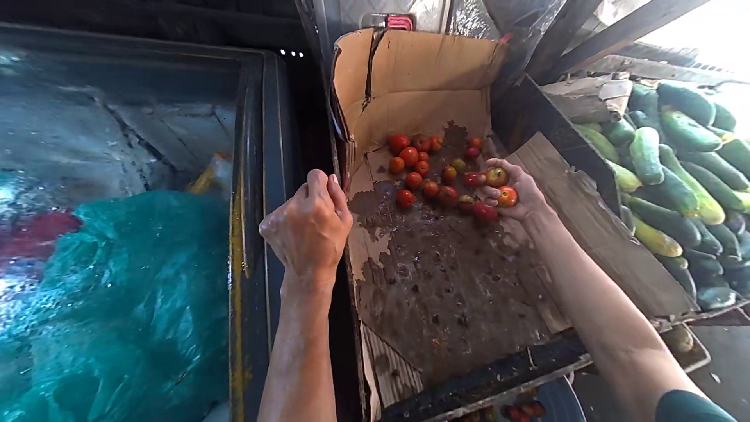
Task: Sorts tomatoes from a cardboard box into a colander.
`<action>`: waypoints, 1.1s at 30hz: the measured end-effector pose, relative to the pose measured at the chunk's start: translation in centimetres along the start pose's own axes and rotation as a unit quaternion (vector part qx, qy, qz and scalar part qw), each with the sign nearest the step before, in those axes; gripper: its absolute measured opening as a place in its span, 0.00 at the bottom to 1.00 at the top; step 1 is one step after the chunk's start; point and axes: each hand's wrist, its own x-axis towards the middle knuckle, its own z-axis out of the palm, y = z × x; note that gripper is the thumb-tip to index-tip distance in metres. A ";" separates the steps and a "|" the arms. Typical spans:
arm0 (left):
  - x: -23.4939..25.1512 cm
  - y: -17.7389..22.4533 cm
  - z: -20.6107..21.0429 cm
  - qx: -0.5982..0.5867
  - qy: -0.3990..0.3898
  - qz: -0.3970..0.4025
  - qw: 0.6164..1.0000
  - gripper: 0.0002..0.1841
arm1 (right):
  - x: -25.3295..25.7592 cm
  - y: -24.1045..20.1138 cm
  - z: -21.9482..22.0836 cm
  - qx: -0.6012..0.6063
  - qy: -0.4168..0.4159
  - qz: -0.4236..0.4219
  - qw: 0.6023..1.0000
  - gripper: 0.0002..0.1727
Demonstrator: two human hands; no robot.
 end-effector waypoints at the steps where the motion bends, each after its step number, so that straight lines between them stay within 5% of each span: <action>1: 0.0 0.0 0.0 0.000 0.003 0.000 1.000 0.17 | 1.2 -0.4 0.2 -0.073 0.045 -0.013 0.996 0.18; 3: 0.0 0.1 -0.1 -0.002 0.008 0.003 1.000 0.17 | 3.9 -1.1 0.9 -0.217 0.127 -0.036 0.967 0.11; 6: 0.0 0.1 -0.2 -0.007 0.010 0.003 1.000 0.16 | 8.6 -1.6 1.4 -0.375 0.185 -0.036 0.908 0.16; 10: 0.0 0.0 -0.3 -0.014 0.009 0.007 1.000 0.14 | 11.3 -1.4 3.2 -0.596 0.065 0.092 0.795 0.29; 12: 0.1 0.0 0.0 -0.019 0.025 0.008 0.999 0.14 | 12.0 -0.9 3.6 -0.680 0.026 0.100 0.725 0.32; 14: 0.1 0.0 0.4 -0.019 0.051 0.007 0.998 0.15 | 12.0 -0.3 3.0 -0.715 0.020 0.064 0.696 0.30; 16: 0.1 -0.1 0.3 -0.015 0.046 0.006 0.999 0.15 | 11.1 0.3 2.4 -0.688 0.044 0.020 0.724 0.28; 18: 0.2 -0.1 0.2 -0.012 0.039 0.012 0.999 0.15 | 9.1 0.3 1.7 -0.545 0.078 -0.039 0.834 0.24; 20: 0.3 -0.2 0.1 -0.011 0.028 0.013 0.999 0.15 | 5.8 0.5 1.5 -0.234 0.017 -0.064 0.970 0.15; 21: 0.3 -0.2 0.0 -0.010 0.020 0.012 1.000 0.15 | 4.0 0.7 1.4 -0.068 -0.075 -0.061 0.993 0.21; 24: 0.2 -0.2 -0.4 -0.013 -0.007 0.009 1.000 0.16 | -2.2 1.9 1.3 0.204 -0.283 -0.031 0.937 0.41; 27: 0.4 -0.1 -0.7 -0.019 -0.037 0.002 0.999 0.18 | -8.3 2.7 1.7 0.249 -0.359 0.016 0.899 0.47; 30: 1.0 0.6 -1.7 -0.043 -0.095 -0.031 0.994 0.19 | -16.0 4.3 2.4 0.202 -0.342 0.043 0.917 0.40; 33: 1.2 0.4 -1.6 -0.052 -0.100 -0.041 0.993 0.14 | -24.9 8.6 5.7 0.119 -0.415 0.157 0.888 0.24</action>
